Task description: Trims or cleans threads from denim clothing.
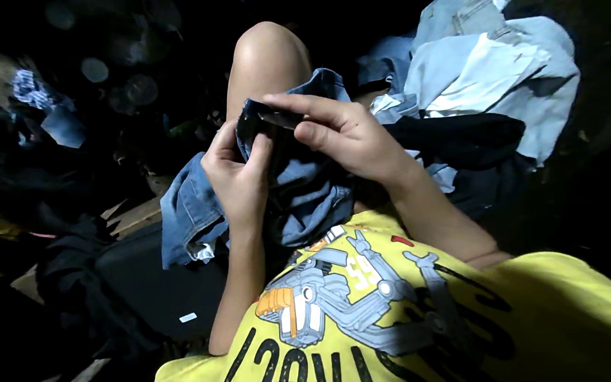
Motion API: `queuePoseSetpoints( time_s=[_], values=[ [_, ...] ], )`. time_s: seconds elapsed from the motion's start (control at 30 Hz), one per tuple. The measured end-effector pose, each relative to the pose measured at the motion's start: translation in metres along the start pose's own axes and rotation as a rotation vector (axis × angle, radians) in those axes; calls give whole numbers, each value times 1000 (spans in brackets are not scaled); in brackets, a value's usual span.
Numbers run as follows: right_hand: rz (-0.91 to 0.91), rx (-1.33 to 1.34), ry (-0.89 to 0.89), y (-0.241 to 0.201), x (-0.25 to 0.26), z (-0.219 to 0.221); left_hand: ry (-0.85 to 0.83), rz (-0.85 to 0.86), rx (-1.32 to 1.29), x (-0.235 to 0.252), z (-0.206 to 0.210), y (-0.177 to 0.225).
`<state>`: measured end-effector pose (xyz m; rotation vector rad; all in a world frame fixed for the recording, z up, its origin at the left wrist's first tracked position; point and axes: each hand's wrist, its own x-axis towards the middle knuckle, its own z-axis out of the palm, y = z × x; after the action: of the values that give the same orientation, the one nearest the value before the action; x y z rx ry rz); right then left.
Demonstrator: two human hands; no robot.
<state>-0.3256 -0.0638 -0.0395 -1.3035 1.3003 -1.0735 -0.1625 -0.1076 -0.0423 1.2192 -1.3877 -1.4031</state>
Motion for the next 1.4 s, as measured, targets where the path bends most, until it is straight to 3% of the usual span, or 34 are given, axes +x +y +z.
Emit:
queuePoseSetpoints(
  time_s=[0.1, 0.2, 0.6, 0.73, 0.87, 0.97, 1.03, 1.2, 1.4],
  values=[
    [-41, -296, 108, 6, -11, 12, 24, -64, -62, 0, 2, 3],
    [-92, -405, 207, 15, -15, 19, 13, -86, -76, -1, 2, 4],
    [-166, -419, 323, 21, -9, 35, 21, -132, -207, -9, 5, 2],
    [-135, -171, 301, 15, -4, 32, -77, -97, -143, -7, 3, 1],
    [112, 375, 78, -1, 2, 6, -137, -121, -148, -3, -3, 3],
    [165, 467, -69, -3, 8, -6, -134, -137, -161, -1, -5, 4],
    [107, 374, -62, -3, 7, -5, -93, -148, -169, -2, -3, 5],
    [-41, -168, 115, 5, -14, 10, 8, -195, -184, -1, 3, 8],
    [-103, -414, 244, 17, -19, 22, -20, -186, -175, -1, 3, 7]
  ],
)
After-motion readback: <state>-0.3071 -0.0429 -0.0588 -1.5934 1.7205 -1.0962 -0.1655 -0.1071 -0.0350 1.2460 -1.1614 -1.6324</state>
